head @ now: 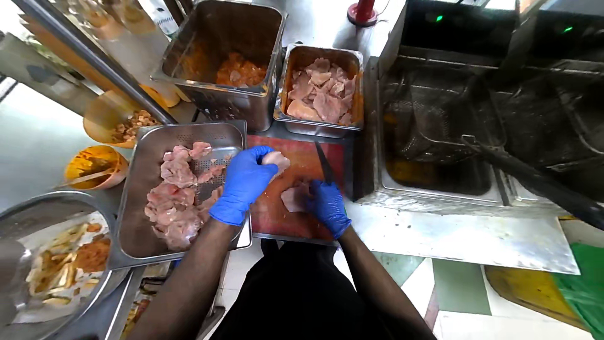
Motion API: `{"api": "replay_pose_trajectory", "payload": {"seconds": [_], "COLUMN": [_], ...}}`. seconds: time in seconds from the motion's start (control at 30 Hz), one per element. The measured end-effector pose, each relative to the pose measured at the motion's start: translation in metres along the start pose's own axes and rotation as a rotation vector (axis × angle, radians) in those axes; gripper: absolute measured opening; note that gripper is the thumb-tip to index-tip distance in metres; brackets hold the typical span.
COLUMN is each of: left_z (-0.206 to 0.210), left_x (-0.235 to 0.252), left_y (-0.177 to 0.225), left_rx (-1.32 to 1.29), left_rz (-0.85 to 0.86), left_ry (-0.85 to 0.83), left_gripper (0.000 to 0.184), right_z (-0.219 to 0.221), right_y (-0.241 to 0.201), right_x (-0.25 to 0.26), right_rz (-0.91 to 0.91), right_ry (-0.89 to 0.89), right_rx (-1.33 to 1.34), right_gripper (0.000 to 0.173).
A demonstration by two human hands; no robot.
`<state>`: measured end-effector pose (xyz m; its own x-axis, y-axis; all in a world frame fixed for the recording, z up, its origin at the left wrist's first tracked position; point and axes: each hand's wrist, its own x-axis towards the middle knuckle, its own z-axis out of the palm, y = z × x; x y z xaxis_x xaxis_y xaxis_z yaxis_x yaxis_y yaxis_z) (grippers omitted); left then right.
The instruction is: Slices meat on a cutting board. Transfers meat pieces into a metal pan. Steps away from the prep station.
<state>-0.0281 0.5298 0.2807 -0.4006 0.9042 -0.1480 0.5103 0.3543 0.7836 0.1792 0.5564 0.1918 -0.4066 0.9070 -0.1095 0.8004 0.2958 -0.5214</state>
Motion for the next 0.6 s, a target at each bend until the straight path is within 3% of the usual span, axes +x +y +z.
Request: {"api": "replay_pose_trajectory", "payload": {"seconds": [0.17,0.4,0.6], "left_z": [-0.035,-0.057,-0.060], "left_x": [0.007,-0.015,-0.008], "left_y": [0.006,-0.001,-0.007], "left_rx": [-0.172,-0.309,-0.503], "left_rz": [0.111,0.204,0.145], "left_ry": [0.031,-0.031,-0.045], "left_gripper": [0.029,0.031,0.032], "right_z": [-0.011,-0.065,-0.144], "right_y": [0.001,-0.034,-0.063], "right_x": [-0.011,0.005,0.084], "right_rz": [0.033,0.117,0.006], "right_ry": [0.005,-0.080,0.174], "right_rx": [0.403,0.420,0.688], "right_gripper": [0.019,0.027,0.028]}}
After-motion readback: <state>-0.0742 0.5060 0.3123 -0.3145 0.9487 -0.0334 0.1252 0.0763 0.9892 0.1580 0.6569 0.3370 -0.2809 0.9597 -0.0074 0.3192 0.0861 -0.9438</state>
